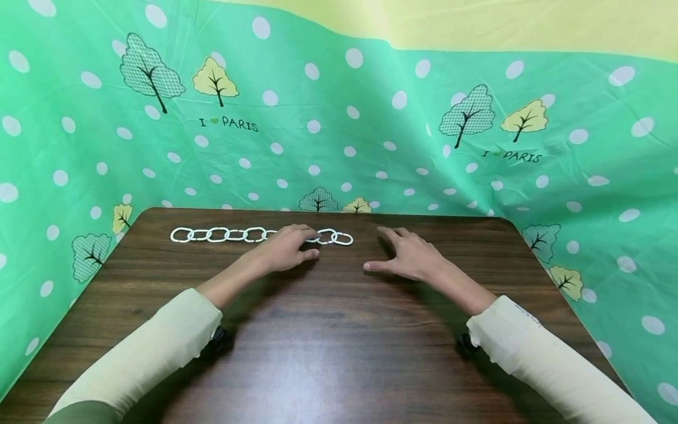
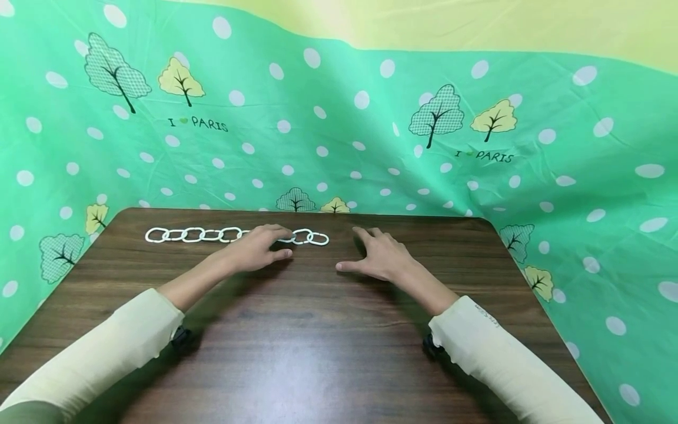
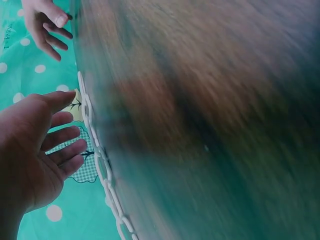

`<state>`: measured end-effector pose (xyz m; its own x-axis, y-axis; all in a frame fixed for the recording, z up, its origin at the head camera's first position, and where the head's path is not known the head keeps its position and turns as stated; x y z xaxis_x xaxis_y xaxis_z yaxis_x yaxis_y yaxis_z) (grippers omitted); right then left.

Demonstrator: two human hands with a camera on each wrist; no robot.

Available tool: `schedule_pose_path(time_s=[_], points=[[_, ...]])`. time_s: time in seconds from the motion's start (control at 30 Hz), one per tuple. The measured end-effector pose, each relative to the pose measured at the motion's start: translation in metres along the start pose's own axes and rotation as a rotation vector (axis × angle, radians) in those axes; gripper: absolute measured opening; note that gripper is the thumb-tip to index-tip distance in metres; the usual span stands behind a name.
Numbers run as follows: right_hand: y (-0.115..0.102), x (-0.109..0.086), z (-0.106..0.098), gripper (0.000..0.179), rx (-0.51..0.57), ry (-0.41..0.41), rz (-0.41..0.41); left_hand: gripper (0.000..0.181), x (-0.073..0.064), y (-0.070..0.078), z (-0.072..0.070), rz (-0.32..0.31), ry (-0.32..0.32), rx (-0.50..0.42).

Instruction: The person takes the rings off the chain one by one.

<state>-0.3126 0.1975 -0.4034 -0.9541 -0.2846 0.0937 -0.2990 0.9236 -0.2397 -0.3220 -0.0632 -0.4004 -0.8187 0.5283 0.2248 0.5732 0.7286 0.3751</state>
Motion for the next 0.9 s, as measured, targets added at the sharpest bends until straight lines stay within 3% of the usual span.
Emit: schedule_pose_path(time_s=[0.3,0.4,0.53,0.63,0.8,0.9], points=[[-0.008,0.006,0.004,0.117,0.006,-0.012,-0.011,0.044,0.012,0.005,0.014,0.04,0.006,-0.046],[-0.013,0.007,0.007,0.117,0.011,-0.017,-0.02,0.047,0.024,-0.018,0.037,0.073,0.032,-0.083],[-0.018,0.009,0.008,0.116,0.009,-0.022,-0.034,0.049,0.039,-0.044,0.067,0.102,0.049,-0.047],[-0.022,0.01,0.009,0.114,0.005,-0.031,-0.042,0.047,0.044,-0.042,0.071,0.113,0.038,0.024],[-0.028,0.012,0.012,0.107,-0.015,-0.064,-0.068,0.046,0.046,-0.042,0.077,0.127,0.037,0.004],[-0.032,0.013,0.014,0.1,-0.026,-0.071,-0.093,0.045,0.043,-0.034,0.072,0.122,0.028,-0.009]])
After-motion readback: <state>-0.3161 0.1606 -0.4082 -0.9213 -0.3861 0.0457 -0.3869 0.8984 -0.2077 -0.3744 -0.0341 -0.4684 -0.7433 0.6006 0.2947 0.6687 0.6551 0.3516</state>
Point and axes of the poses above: each hand's wrist, its own x-axis towards the middle knuckle, its own z-axis out of the palm, y = z × x, the point moved 8 cm from there along x, towards the middle knuckle, and after that the axes turned 10 degrees about y, right-handed, at the moved point
